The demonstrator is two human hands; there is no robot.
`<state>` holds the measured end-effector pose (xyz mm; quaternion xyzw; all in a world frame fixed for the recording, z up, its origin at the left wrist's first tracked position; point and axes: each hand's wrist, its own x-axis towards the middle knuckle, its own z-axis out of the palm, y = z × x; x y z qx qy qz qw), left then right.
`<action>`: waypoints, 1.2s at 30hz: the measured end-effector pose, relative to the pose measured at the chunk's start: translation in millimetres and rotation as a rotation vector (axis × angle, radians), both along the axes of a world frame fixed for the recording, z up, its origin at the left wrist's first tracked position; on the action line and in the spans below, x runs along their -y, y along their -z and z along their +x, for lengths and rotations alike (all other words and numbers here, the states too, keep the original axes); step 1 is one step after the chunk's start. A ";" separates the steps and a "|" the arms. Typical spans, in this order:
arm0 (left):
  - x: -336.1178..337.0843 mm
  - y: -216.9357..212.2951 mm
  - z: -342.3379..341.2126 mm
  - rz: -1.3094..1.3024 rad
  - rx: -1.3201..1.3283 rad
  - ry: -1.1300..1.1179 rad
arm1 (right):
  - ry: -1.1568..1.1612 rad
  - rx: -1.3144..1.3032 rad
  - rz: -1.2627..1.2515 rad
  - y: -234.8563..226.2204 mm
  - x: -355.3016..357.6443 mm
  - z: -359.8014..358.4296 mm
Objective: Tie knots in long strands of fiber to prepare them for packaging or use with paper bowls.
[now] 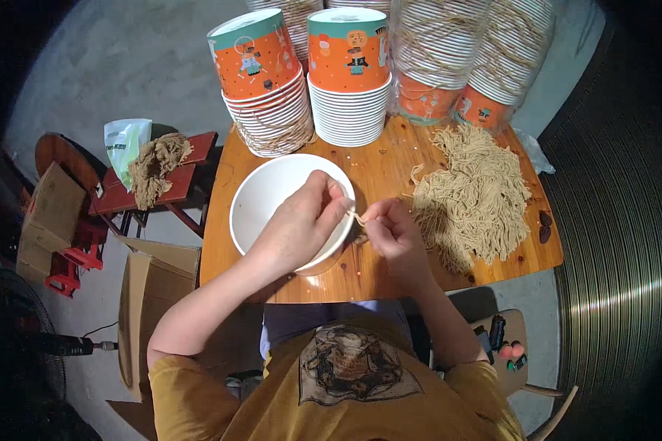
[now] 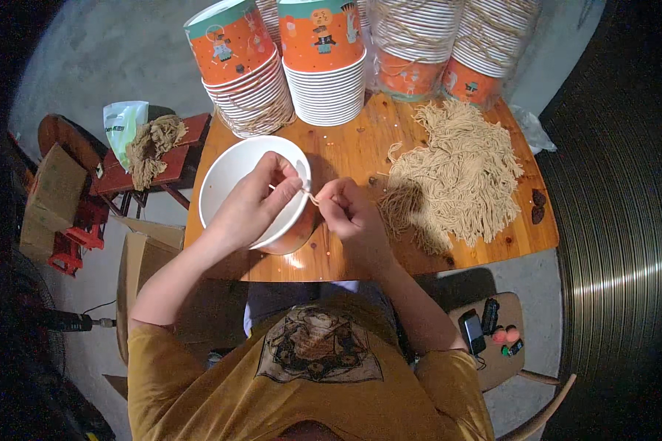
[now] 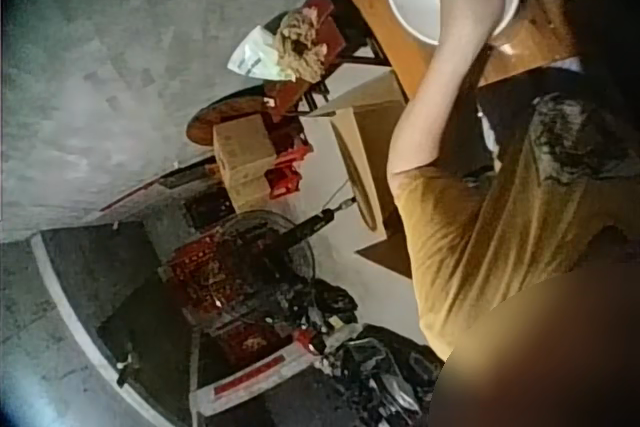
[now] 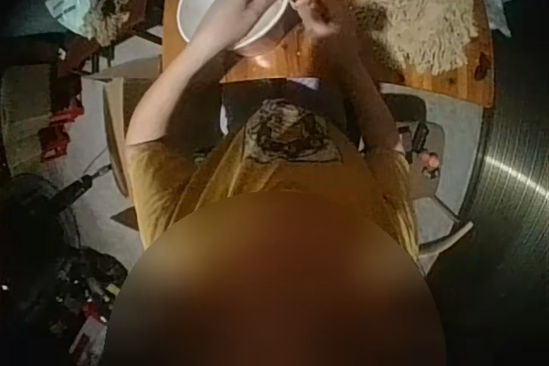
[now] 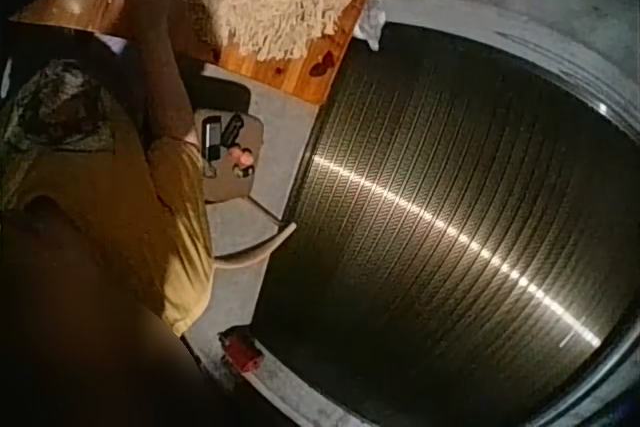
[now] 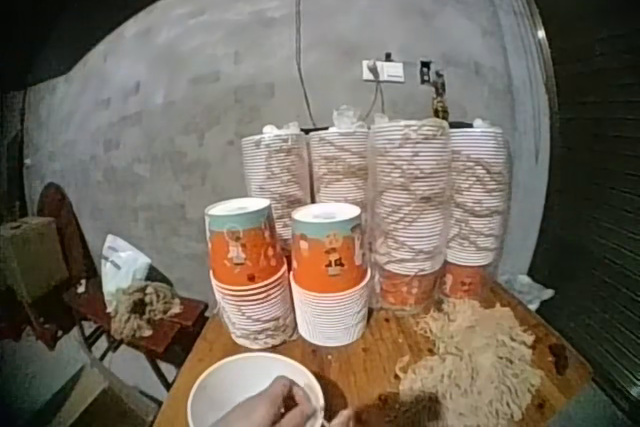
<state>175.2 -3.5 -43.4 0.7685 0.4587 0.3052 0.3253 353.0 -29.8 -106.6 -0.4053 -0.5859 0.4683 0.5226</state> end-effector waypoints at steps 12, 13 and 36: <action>36.2 -22.1 -18.1 0.253 -0.568 0.133 | -0.027 -0.275 0.057 -22.8 0.4 6.6; 37.4 -22.9 -22.7 0.294 -0.603 0.134 | -0.061 -0.232 0.088 -24.4 -0.9 8.0; 47.8 16.0 -10.7 0.507 -0.229 -0.167 | -0.266 -0.136 0.122 -47.8 19.8 -14.8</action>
